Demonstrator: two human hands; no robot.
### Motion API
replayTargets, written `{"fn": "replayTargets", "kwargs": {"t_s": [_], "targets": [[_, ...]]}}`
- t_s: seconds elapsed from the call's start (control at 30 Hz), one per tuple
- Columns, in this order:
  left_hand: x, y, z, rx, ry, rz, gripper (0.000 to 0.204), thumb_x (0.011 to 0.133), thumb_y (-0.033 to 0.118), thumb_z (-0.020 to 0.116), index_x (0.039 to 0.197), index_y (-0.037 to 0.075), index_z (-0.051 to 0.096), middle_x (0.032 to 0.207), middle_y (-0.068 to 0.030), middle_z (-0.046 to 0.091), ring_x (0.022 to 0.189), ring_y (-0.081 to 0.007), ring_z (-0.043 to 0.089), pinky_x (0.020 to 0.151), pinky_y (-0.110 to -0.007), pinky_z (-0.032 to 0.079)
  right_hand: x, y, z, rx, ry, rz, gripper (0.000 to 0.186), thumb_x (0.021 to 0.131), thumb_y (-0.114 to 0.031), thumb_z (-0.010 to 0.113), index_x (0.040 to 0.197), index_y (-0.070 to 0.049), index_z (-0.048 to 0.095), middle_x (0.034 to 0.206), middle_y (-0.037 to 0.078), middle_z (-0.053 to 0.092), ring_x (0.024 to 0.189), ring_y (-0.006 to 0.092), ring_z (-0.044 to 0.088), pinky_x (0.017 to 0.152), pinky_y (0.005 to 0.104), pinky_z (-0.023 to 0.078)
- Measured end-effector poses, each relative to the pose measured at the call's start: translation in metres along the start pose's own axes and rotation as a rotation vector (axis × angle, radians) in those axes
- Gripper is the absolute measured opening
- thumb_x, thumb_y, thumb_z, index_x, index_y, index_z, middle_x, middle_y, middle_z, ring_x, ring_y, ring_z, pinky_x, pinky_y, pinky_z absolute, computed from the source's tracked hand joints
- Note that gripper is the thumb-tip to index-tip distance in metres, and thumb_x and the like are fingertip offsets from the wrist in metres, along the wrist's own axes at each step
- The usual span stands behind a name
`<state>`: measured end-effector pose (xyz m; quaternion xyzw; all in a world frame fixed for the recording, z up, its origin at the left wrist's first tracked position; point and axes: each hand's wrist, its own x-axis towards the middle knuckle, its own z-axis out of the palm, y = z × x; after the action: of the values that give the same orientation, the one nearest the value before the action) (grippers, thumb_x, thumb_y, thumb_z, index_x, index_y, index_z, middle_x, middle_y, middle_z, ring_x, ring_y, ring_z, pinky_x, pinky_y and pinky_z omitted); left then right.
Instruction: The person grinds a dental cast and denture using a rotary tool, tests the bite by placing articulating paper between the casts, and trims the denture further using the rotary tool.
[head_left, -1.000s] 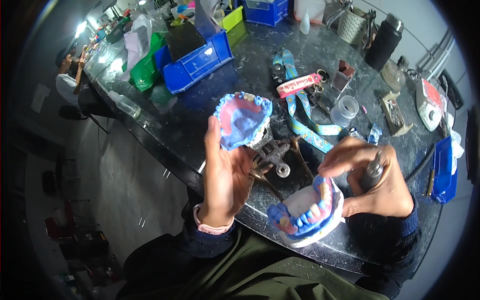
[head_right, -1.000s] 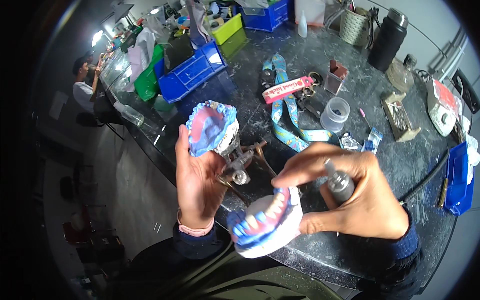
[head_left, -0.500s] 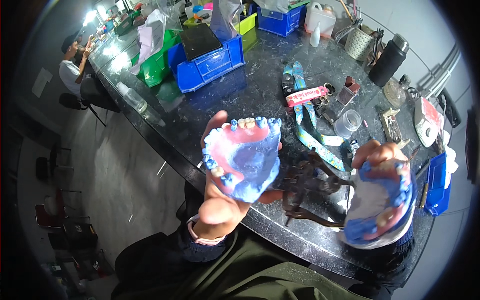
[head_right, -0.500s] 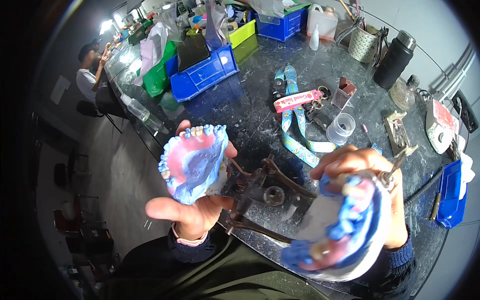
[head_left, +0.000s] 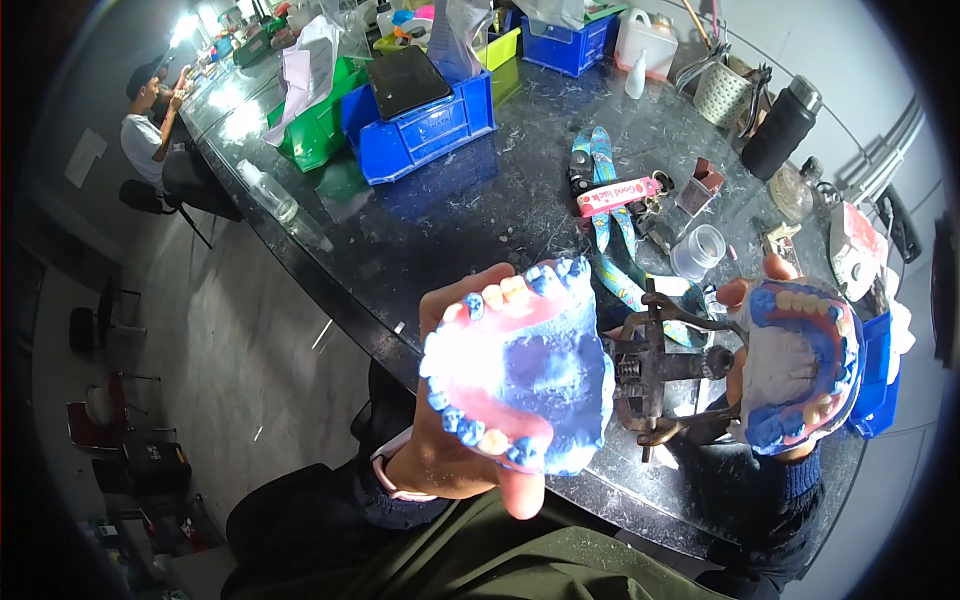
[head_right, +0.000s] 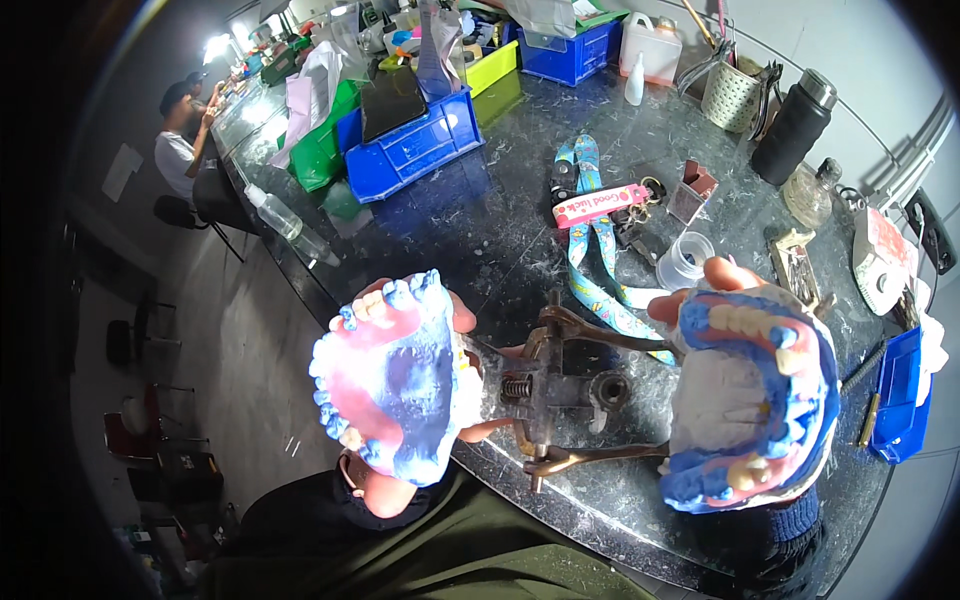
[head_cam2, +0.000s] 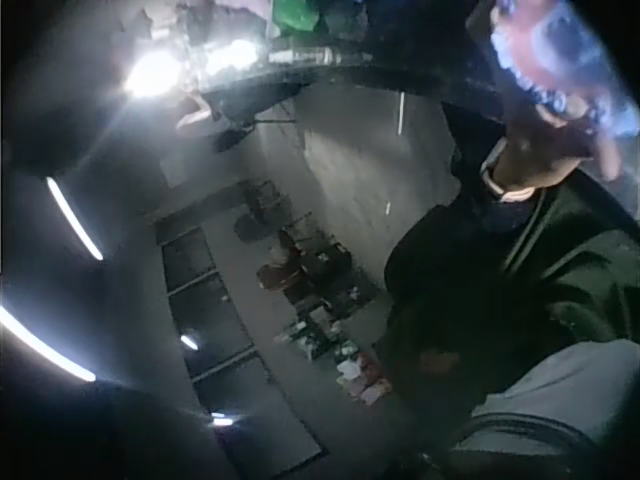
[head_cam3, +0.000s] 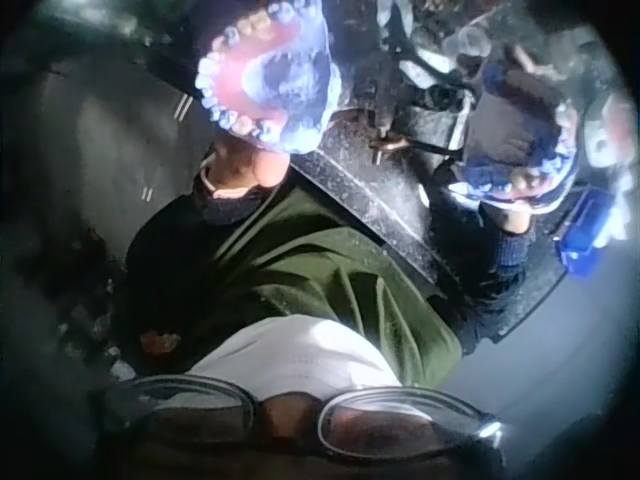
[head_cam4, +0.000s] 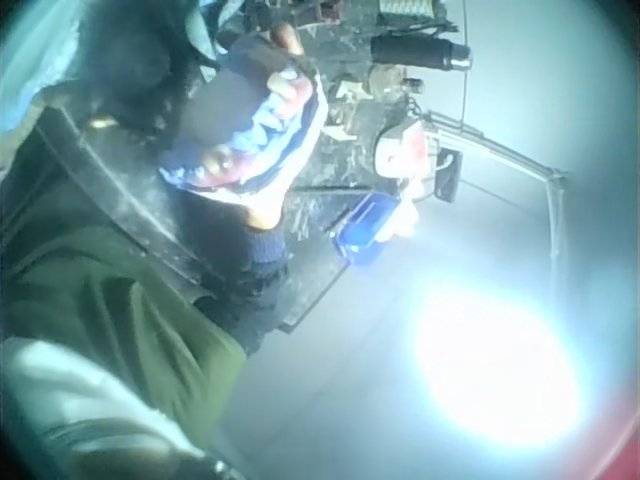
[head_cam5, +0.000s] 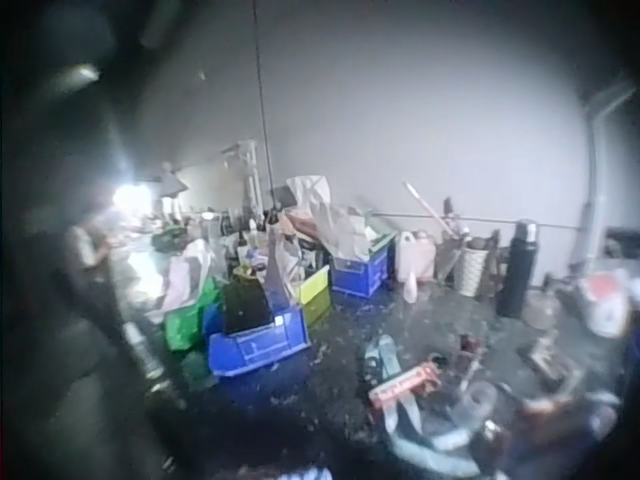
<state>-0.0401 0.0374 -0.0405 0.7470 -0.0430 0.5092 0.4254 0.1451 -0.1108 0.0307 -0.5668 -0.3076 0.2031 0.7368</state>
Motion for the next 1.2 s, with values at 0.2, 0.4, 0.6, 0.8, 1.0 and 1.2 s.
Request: {"fn": "replayTargets", "kwargs": {"t_s": [0.2,0.4,0.6,0.8,1.0,1.2], "targets": [[0.004,0.001,-0.025,-0.318,-0.1,-0.262,0.106,0.049,0.053,0.085,0.128,0.004,0.035,0.121,-0.0114,0.044,0.111,-0.0211,0.048,0.098,-0.036,0.039,0.004,0.006,-0.016,0.018,-0.071,-0.106,0.047,0.091,-0.039,0.048,0.1,0.006,0.058,0.115,0.023,0.058,0.1,0.0335,0.059,0.094,0.0463,0.039],[0.012,0.003,0.01,-0.426,-0.014,-0.203,0.12,0.052,0.048,0.086,0.139,0.0,0.017,0.136,-0.0149,0.027,0.124,-0.0264,0.041,0.1,-0.042,0.04,0.006,-0.001,-0.005,0.137,-0.181,-0.351,0.049,0.089,-0.043,0.054,0.103,0.004,0.059,0.111,0.017,0.063,0.102,0.0292,0.058,0.101,0.0459,0.036],[0.02,0.009,0.004,-0.604,-0.1,-0.333,0.114,0.055,0.038,0.087,0.139,0.001,0.018,0.138,-0.0143,0.028,0.123,-0.0249,0.043,0.1,-0.04,0.04,0.012,-0.001,-0.004,-0.198,-0.413,-0.493,0.08,0.067,-0.062,0.07,0.114,0.001,0.053,0.105,0.016,0.059,0.089,0.0265,0.061,0.102,0.0463,0.035],[0.026,0.007,0.008,-0.517,-0.218,-0.318,0.106,0.057,0.034,0.086,0.139,0.003,0.026,0.126,-0.015,0.046,0.117,-0.0256,0.047,0.098,-0.038,0.039,-0.003,-0.014,-0.007,-0.599,-0.551,-0.362,0.124,0.035,-0.062,0.088,0.123,0.013,0.043,0.084,0.01,0.064,0.085,0.0226,0.062,0.088,0.037,0.043],[0.034,0.009,0.016,-0.407,-0.324,-0.186,0.102,0.061,0.039,0.085,0.138,0.0,0.03,0.121,-0.0152,0.048,0.109,-0.0237,0.047,0.095,-0.038,0.037,-0.011,-0.023,0.008,-0.577,-0.511,-0.313,0.094,0.043,-0.032,0.093,0.122,0.002,0.055,0.098,0.011,0.062,0.077,0.0164,0.061,0.058,0.0256,0.049],[0.02,0.007,0.021,-0.48,-0.29,-0.267,0.1,0.067,0.041,0.08,0.139,-0.003,0.026,0.134,-0.0196,0.037,0.115,-0.0282,0.044,0.098,-0.039,0.034,-0.012,-0.025,0.008,-0.618,-0.479,-0.288,0.092,0.041,-0.031,0.093,0.119,0.001,0.056,0.092,0.01,0.062,0.074,0.0164,0.063,0.056,0.026,0.051]]}}
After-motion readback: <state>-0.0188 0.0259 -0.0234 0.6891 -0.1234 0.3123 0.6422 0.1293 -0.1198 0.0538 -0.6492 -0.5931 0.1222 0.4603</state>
